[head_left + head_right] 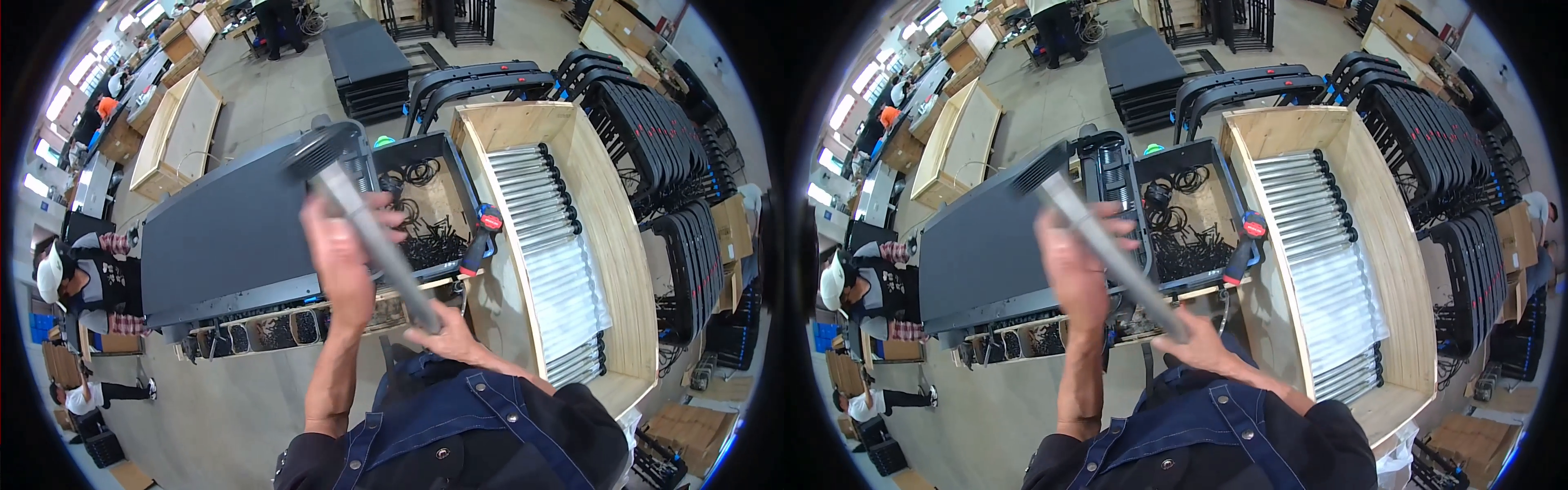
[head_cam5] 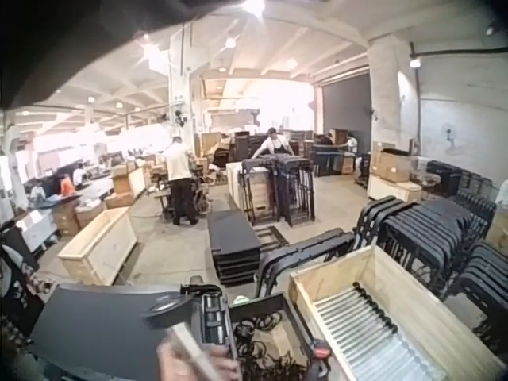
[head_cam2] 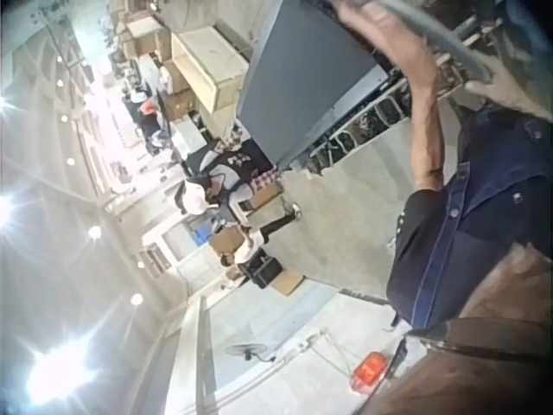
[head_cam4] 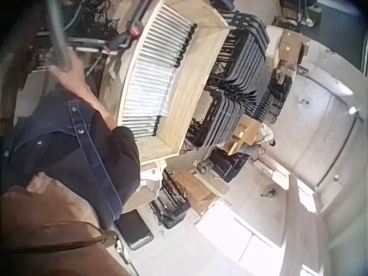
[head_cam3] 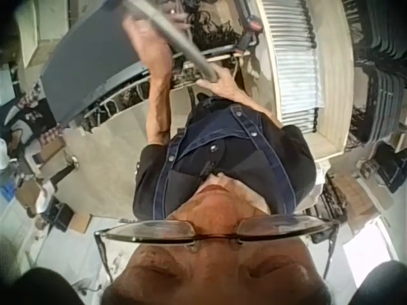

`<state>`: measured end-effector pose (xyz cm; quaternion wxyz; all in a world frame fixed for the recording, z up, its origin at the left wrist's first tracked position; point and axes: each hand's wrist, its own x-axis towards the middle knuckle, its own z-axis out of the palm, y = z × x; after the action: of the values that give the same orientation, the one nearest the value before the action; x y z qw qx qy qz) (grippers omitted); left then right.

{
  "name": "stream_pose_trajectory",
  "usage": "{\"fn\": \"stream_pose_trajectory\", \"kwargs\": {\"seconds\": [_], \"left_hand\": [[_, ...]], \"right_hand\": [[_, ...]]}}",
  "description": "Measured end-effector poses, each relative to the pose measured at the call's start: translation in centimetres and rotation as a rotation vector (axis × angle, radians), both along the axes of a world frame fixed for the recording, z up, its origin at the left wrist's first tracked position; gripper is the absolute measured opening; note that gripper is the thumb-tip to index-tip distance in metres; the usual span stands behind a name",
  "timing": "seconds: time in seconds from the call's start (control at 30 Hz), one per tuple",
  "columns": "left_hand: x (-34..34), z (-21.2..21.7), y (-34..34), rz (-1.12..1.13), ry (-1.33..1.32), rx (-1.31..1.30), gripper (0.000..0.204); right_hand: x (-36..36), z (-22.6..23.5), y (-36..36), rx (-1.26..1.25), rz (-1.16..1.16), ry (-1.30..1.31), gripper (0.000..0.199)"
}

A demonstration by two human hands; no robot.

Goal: Assembling the housing and internal components of a treadmill using power tools in a factory setting.

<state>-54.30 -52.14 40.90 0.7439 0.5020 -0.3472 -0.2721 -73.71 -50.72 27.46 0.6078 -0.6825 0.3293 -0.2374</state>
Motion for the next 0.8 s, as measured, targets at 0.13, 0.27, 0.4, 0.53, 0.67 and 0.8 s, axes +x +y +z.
{"fn": "stream_pose_trajectory", "kwargs": {"seconds": [0.13,0.27,0.4,0.53,0.67,0.8], "left_hand": [[4.9,2.5,4.1,0.036,0.026,-0.221,0.050],[6.8,1.1,6.8,-0.057,0.003,-0.022,0.062],[6.7,-3.5,7.5,-0.116,0.328,0.446,0.056],[5.4,-9.4,8.8,-0.104,0.536,0.631,0.048],[3.4,-11.9,8.7,0.035,0.733,0.646,0.051],[2.9,-12.1,6.6,0.126,0.796,0.697,0.049]], "right_hand": [[3.4,-1.1,-5.4,-0.187,0.430,-0.028,0.041],[8.1,-8.3,-19.0,0.088,0.200,0.056,0.030],[15.6,-21.3,-33.3,0.010,-0.090,0.293,0.028],[23.4,-28.0,-40.7,-0.103,-0.297,0.511,0.036],[26.5,-32.5,-42.7,-0.027,-0.247,0.622,0.037],[25.7,-33.8,-36.9,-0.203,-0.013,0.506,0.031]]}}
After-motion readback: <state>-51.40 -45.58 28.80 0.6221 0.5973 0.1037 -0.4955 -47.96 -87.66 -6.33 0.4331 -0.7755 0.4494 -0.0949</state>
